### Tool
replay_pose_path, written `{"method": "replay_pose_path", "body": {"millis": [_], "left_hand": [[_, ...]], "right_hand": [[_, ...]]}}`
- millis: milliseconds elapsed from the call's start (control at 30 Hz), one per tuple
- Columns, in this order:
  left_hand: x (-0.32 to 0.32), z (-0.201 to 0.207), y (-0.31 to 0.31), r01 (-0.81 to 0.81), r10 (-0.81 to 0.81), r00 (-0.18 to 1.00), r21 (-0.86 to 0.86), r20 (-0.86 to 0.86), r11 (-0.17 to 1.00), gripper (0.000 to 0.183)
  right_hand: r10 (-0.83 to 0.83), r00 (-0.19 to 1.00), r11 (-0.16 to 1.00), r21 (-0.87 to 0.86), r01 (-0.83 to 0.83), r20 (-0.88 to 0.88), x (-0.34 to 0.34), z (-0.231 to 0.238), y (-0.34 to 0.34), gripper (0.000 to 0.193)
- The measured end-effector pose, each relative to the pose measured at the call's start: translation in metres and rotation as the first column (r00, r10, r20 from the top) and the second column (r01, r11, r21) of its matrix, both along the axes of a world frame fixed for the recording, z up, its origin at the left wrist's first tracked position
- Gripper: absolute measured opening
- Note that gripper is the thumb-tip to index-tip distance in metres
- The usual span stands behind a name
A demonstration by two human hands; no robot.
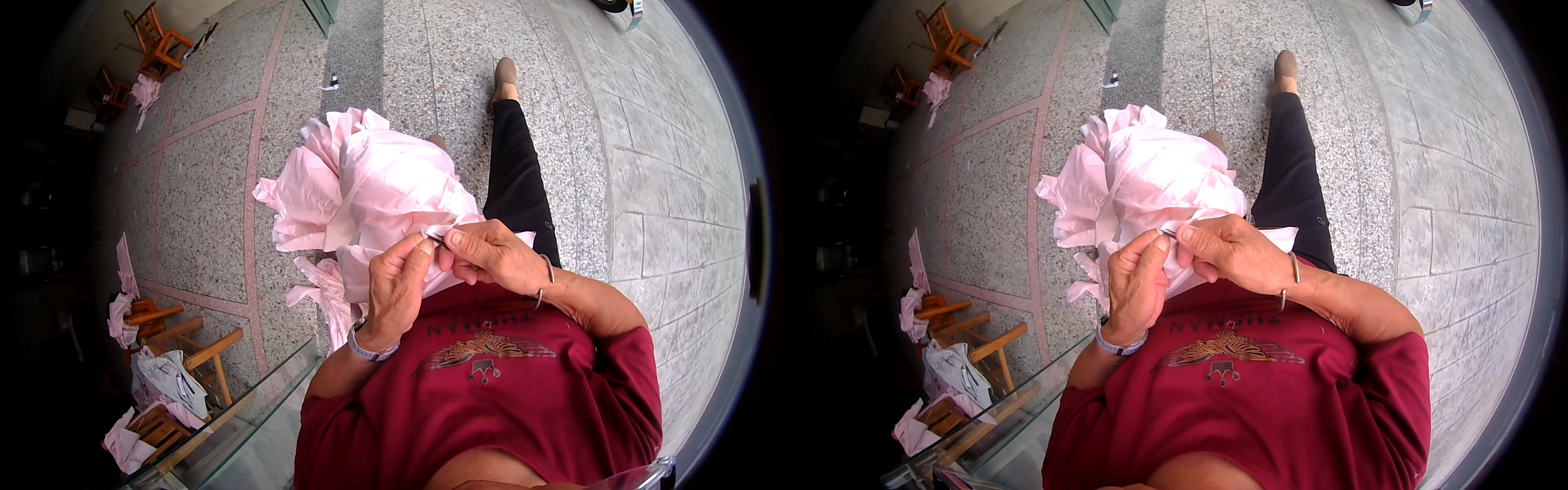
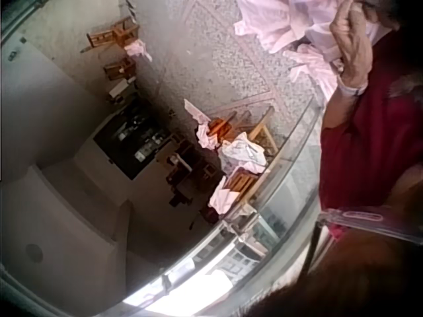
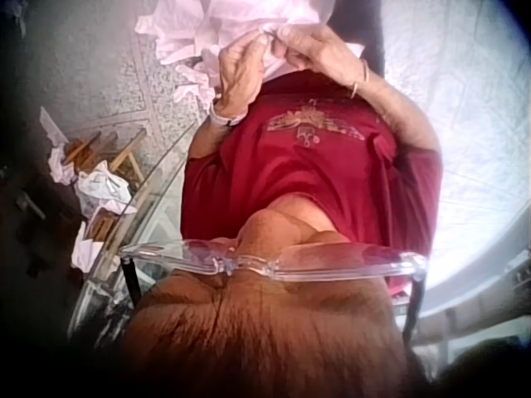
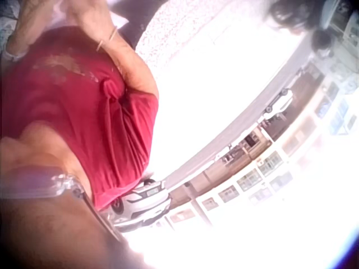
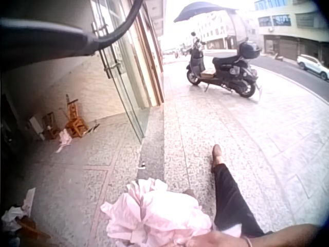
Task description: The person cuts and pulls threads from a pink fabric using a small tool while holding the fabric in their lap.
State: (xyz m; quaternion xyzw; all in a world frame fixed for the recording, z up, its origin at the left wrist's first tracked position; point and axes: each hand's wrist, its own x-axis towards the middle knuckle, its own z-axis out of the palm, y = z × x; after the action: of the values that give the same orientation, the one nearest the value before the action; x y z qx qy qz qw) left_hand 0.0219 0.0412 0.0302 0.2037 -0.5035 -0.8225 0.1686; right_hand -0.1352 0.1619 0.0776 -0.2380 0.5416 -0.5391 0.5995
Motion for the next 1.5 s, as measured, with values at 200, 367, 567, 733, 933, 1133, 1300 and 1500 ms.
{"method": "replay_pose_path", "body": {"millis": [200, 367, 567, 733, 933, 1133, 1300, 1500], "left_hand": [[-0.002, 0.019, 0.0, 0.065, -0.052, 0.984, -0.075, 0.172, 0.995, 0.021], [-0.002, 0.003, 0.004, -0.089, 0.083, 0.991, 0.051, 0.105, 0.995, 0.02], [-0.002, 0.006, 0.003, -0.092, 0.086, 0.995, 0.154, 0.045, 0.984, 0.018], [-0.006, 0.017, 0.003, -0.023, 0.045, 0.994, 0.221, -0.097, 0.975, 0.02], [-0.008, 0.02, 0.005, -0.026, 0.06, 0.989, 0.248, -0.132, 0.968, 0.021], [-0.009, 0.023, 0.006, -0.028, 0.072, 0.986, 0.274, -0.152, 0.961, 0.021], [-0.01, 0.026, 0.005, -0.016, 0.059, 0.987, 0.269, -0.152, 0.963, 0.02], [-0.009, 0.022, 0.005, -0.029, 0.061, 0.991, 0.253, -0.118, 0.967, 0.019]], "right_hand": [[0.024, 0.992, 1.0, 0.017, -0.022, -0.122, -0.003, 0.0, 0.0, 0.037], [-0.012, 1.0, 0.999, -0.05, 0.012, 0.007, -0.014, 0.004, 0.007, 0.043], [0.101, 0.993, 0.994, 0.035, -0.099, -0.061, -0.006, 0.017, 0.007, 0.055], [0.113, 0.986, 0.993, 0.054, -0.107, -0.124, -0.005, 0.015, 0.004, 0.058], [0.111, 0.986, 0.993, 0.049, -0.105, -0.125, -0.006, 0.013, 0.003, 0.058], [0.102, 0.991, 0.995, 0.03, -0.1, -0.09, -0.006, 0.014, 0.003, 0.058], [0.095, 0.991, 0.995, 0.032, -0.093, -0.097, -0.006, 0.014, 0.003, 0.058], [0.111, 0.983, 0.994, 0.04, -0.107, -0.143, -0.006, 0.011, 0.003, 0.06]]}}
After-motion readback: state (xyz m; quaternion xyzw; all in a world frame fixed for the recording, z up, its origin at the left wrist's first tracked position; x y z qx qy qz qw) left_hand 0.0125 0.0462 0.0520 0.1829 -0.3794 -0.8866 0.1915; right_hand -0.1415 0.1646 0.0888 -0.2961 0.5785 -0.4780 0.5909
